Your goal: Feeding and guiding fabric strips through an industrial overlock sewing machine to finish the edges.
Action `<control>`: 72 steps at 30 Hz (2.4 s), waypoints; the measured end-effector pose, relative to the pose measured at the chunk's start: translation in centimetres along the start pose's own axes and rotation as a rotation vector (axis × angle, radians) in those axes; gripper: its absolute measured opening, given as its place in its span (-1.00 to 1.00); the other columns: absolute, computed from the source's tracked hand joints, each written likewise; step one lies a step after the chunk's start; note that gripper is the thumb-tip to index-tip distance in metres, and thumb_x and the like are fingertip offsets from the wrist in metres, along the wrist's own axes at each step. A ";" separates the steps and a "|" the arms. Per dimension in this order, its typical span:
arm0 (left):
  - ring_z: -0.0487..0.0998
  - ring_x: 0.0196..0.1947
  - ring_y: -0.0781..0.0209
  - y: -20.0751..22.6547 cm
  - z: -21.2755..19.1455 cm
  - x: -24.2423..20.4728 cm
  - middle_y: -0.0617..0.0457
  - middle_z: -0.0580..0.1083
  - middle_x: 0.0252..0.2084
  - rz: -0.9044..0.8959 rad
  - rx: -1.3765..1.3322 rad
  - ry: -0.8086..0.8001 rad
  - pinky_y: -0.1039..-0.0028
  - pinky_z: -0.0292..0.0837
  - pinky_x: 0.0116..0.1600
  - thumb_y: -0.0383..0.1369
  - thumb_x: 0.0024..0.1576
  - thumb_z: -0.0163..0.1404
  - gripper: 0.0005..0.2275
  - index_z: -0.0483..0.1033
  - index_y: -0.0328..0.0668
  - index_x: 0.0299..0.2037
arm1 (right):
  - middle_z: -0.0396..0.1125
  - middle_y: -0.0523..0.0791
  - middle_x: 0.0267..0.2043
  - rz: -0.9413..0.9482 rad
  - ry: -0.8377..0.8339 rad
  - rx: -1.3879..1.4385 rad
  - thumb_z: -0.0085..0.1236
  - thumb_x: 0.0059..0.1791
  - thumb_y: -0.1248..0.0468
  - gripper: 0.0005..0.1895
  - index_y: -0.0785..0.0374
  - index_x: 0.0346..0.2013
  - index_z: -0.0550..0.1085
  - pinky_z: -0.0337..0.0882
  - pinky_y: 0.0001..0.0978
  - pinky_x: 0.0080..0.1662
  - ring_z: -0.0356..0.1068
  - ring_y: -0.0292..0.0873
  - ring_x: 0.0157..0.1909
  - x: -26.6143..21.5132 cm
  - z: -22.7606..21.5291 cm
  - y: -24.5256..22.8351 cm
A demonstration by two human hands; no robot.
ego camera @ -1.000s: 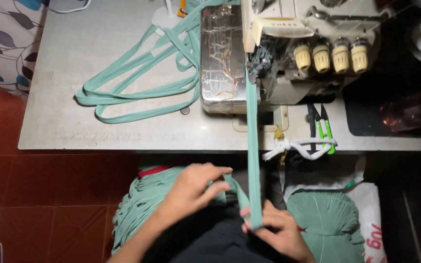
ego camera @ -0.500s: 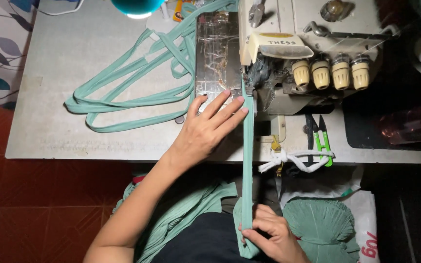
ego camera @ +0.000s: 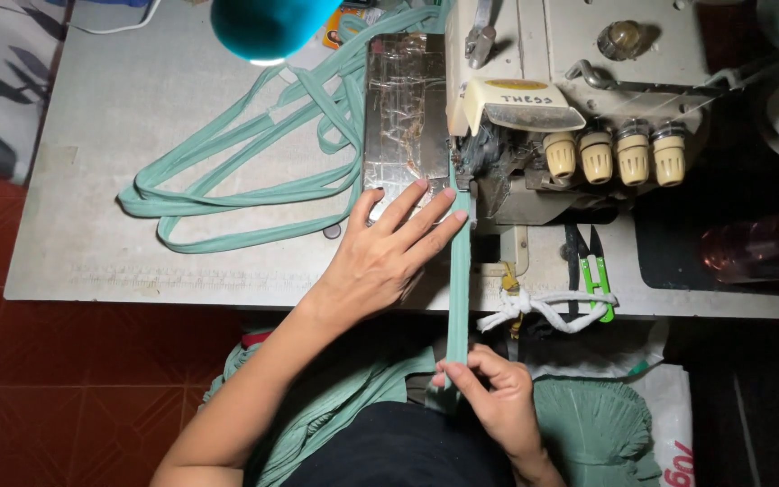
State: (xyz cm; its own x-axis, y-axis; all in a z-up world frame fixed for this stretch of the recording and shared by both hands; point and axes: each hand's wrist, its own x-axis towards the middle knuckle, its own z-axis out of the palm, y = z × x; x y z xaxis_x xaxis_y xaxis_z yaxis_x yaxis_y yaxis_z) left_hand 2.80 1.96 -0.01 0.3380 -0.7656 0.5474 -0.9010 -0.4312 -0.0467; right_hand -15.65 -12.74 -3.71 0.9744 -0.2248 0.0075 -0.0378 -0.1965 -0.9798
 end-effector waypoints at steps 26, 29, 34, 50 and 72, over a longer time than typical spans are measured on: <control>0.31 0.25 0.01 0.2 1.1 -0.1 0.02 0.34 0.25 -0.046 -0.105 0.169 0.08 0.07 0.21 -0.40 0.17 -0.26 -0.58 0.29 -0.10 0.27 | 0.44 -0.12 -0.66 -0.084 0.319 -0.071 0.26 -0.07 0.22 -0.79 0.25 -0.54 0.52 0.23 -0.61 -0.45 0.18 -0.46 -0.56 11.0 1.5 -1.0; 0.30 0.26 0.01 0.3 0.9 -0.1 0.02 0.33 0.27 -0.046 -0.109 0.165 0.08 0.06 0.22 -0.39 0.18 -0.26 -0.59 0.29 -0.10 0.26 | 0.46 -0.13 -0.64 -0.080 0.322 -0.058 0.25 -0.06 0.21 -0.83 0.23 -0.48 0.55 0.28 -0.65 -0.44 0.24 -0.48 -0.58 10.9 1.7 -0.8; 0.16 0.39 -0.18 1.3 -0.8 -1.1 -0.17 0.17 0.37 -0.086 -0.244 -0.012 -0.12 0.08 0.30 -0.09 0.20 0.01 -0.47 0.23 -0.27 0.25 | 0.47 -0.08 -0.50 -0.033 0.263 0.067 0.12 -0.06 0.36 -0.86 0.36 -0.24 0.50 0.49 -0.57 -0.33 0.48 -0.29 -0.50 7.6 2.7 1.2; 0.36 0.26 0.23 13.7 1.9 -11.7 -0.04 0.37 0.25 -1.107 -1.563 -0.135 0.49 0.21 0.30 -0.33 0.18 -0.13 -0.61 0.30 -0.27 0.22 | 0.45 -0.26 -0.46 -0.038 0.380 -0.400 0.28 -0.17 0.24 -0.90 0.13 -0.43 0.51 0.40 -0.54 -0.25 0.43 -0.35 -0.43 -5.1 4.0 5.7; 0.54 0.00 0.22 15.0 1.4 -12.8 -0.11 0.54 -0.02 -1.327 -1.834 -0.104 0.47 0.44 0.15 -0.43 0.05 0.07 -0.59 0.40 -0.36 0.13 | 0.42 -0.24 -0.56 0.051 0.250 -0.263 0.20 -0.11 0.26 -0.86 0.19 -0.56 0.51 0.32 -0.54 -0.37 0.37 -0.37 -0.49 -7.1 3.6 3.4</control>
State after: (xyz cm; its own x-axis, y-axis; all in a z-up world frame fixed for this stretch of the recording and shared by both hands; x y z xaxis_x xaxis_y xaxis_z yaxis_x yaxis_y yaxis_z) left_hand -14.72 4.63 -8.86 0.7177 -0.5527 -0.4236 0.5898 0.1591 0.7918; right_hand -21.94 -8.36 -7.80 0.8868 -0.4604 0.0403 -0.1726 -0.4108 -0.8953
